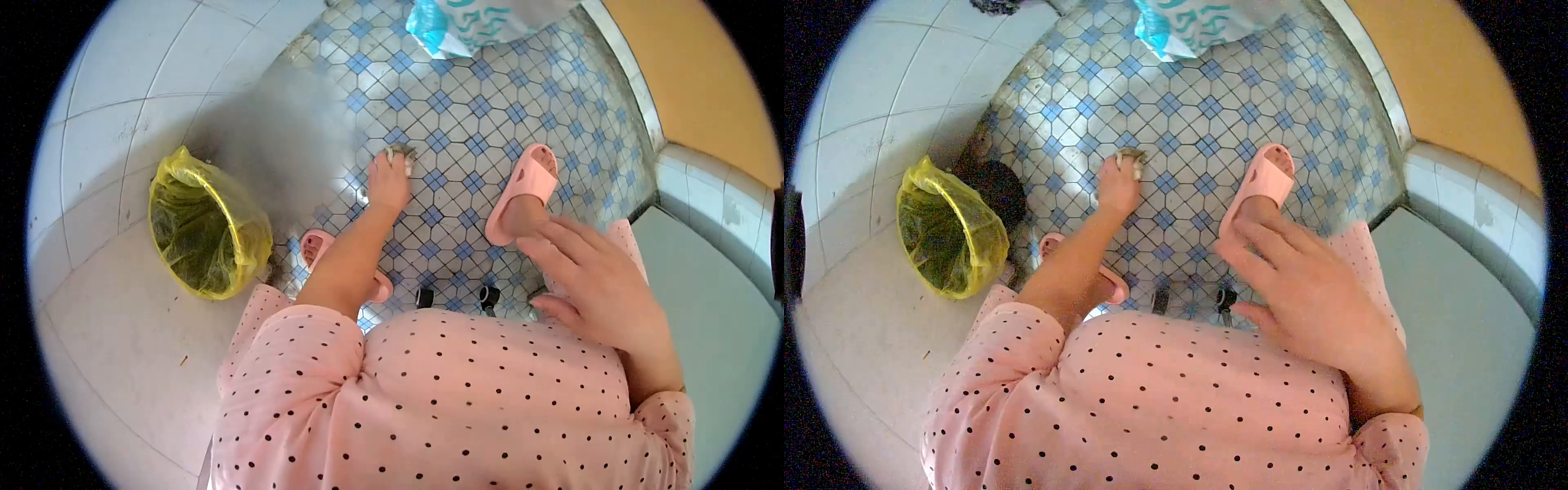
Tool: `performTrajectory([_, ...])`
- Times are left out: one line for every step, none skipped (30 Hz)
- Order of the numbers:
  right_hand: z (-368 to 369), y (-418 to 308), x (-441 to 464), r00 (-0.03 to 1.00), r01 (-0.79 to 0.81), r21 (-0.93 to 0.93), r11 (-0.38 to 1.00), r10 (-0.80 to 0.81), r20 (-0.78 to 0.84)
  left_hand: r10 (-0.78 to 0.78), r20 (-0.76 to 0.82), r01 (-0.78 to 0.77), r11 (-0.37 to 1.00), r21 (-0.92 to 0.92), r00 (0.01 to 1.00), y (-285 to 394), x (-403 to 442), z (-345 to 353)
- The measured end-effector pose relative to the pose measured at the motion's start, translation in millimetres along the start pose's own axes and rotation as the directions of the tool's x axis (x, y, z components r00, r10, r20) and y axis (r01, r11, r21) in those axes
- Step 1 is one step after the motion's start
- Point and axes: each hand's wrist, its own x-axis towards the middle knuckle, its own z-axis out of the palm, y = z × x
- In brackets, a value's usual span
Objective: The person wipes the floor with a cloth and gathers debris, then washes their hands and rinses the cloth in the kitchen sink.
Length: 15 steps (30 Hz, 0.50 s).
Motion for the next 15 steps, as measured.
performTrajectory([0.3,-2.1,-2.2,1.000,0.029,0.008,1.000,-0.029,-0.012,0.077,0.051,-0.078,0.996,0.029,0.996,2.0,-1.6,-4.1])
performTrajectory([0.5,-4.1,-4.0,0.998,0.049,0.013,0.999,-0.049,-0.031,0.163,0.102,-0.169,0.984,0.053,0.981,4.1,-1.0,-7.8])
performTrajectory([1.2,-5.8,-8.6,0.997,0.056,0.014,0.998,-0.055,-0.059,0.314,0.120,-0.320,0.947,0.032,0.942,-1.5,-11.5,1.5])
performTrajectory([5.1,-7.1,-13.6,0.992,0.066,-0.004,0.998,-0.066,-0.110,0.393,0.173,-0.390,0.919,-0.056,0.903,-9.2,-29.9,9.8])
performTrajectory([11.9,-5.4,-16.7,0.983,0.080,-0.028,0.996,-0.084,-0.160,0.469,0.218,-0.449,0.883,-0.140,0.856,-20.5,-41.3,12.1])
performTrajectory([16.3,-2.0,-18.3,0.972,0.103,-0.056,0.993,-0.112,-0.207,0.407,0.294,-0.375,0.913,-0.161,0.865,-33.7,-38.5,3.7])
performTrajectory([18.0,0.1,-20.1,0.973,0.100,-0.088,0.991,-0.116,-0.201,0.331,0.377,-0.286,0.943,-0.171,0.865,-45.0,-35.2,-8.2])
performTrajectory([22.8,3.9,-23.1,0.976,0.084,-0.117,0.990,-0.105,-0.189,0.133,0.381,-0.079,0.985,-0.154,0.915,-41.7,-22.8,-40.5])
performTrajectory([29.9,6.8,-26.2,0.979,0.074,-0.145,0.987,-0.099,-0.176,-0.078,0.381,0.138,0.982,-0.132,0.921,-38.5,-11.0,-70.1])
performTrajectory([32.1,33.9,-23.1,0.982,0.104,-0.139,0.985,-0.124,-0.144,-0.107,0.373,0.074,0.992,0.102,0.921,-40.5,-2.3,-72.2])
performTrajectory([39.8,38.4,-25.5,0.986,0.104,-0.139,0.985,-0.121,-0.118,-0.099,0.343,-0.016,0.948,0.318,0.934,-43.2,4.3,-79.9])
performTrajectory([46.6,43.7,-28.6,0.988,0.104,-0.146,0.984,-0.119,-0.100,-0.086,0.330,0.052,0.993,0.109,0.940,-40.9,14.3,-79.3])
performTrajectory([49.6,46.6,-29.9,0.990,0.100,-0.165,0.981,-0.115,-0.085,-0.065,0.306,0.104,0.988,-0.113,0.950,-42.6,29.8,-70.8])
performTrajectory([52.1,46.4,-31.6,0.994,0.063,-0.138,0.988,-0.074,-0.081,-0.046,0.278,0.141,0.933,-0.331,0.959,-48.3,40.9,-63.5])
performTrajectory([55.0,43.2,-33.1,0.996,0.030,-0.111,0.993,-0.039,-0.080,-0.029,0.242,0.157,0.834,-0.529,0.970,-56.1,46.9,-65.9])
